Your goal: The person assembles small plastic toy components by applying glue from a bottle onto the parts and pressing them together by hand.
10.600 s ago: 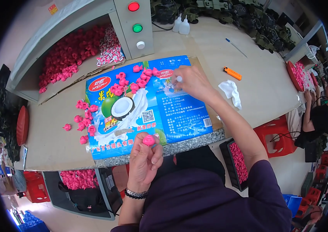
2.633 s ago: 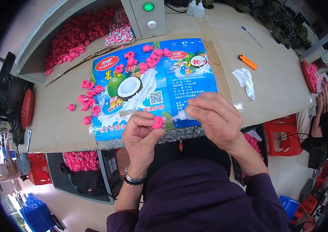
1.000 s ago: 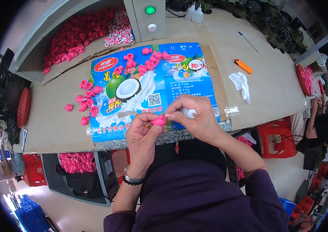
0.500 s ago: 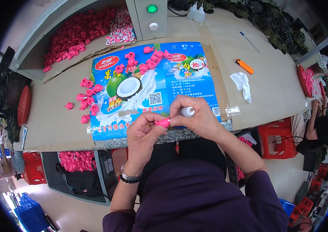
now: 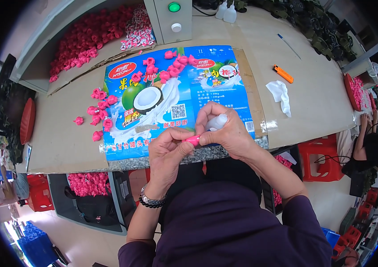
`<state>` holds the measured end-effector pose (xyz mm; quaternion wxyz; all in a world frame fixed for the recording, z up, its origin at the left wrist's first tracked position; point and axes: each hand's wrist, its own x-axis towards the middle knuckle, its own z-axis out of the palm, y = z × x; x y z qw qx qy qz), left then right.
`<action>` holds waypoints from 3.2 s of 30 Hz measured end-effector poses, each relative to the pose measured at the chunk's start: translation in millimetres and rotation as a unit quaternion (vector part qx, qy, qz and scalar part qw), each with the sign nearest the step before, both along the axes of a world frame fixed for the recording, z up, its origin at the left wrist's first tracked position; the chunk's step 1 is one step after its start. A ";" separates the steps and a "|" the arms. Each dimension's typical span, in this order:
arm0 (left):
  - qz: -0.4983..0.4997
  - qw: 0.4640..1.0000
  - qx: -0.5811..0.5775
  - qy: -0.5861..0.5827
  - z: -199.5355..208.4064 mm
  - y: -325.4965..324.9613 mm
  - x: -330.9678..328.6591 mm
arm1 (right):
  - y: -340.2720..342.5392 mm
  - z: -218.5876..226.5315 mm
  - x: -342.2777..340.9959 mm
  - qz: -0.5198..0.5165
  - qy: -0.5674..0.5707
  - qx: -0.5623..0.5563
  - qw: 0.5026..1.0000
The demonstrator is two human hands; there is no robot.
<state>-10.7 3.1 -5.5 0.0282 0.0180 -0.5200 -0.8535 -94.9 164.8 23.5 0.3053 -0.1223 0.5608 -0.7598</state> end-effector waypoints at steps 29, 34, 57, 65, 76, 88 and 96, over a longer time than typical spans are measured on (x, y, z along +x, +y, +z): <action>0.062 0.997 0.026 0.026 -1.7 8.1 -0.6 | -7.0 -10.6 -1.4 -0.018 0.022 -0.029 0.999; 0.068 0.997 0.031 0.019 -1.0 8.2 -1.9 | -8.6 -11.0 -2.5 -0.021 0.028 -0.025 0.999; 0.139 0.556 -0.780 0.252 23.9 -130.1 -120.3 | -13.6 -33.5 -15.7 -0.054 0.061 0.018 0.997; -0.043 0.643 -0.738 0.201 21.7 -146.0 -157.4 | -12.1 -35.2 -16.5 -0.056 0.091 0.018 0.994; 0.016 0.980 -0.185 0.066 35.7 -77.1 -89.3 | -3.1 -26.5 -18.4 -0.065 0.075 -0.011 0.995; -0.075 0.968 0.237 -0.035 5.0 0.9 -2.6 | 31.8 23.6 -4.4 -0.122 0.379 0.204 0.894; -0.050 0.971 0.220 -0.084 7.9 4.4 7.3 | 31.4 34.9 -3.5 -0.125 0.633 0.141 0.751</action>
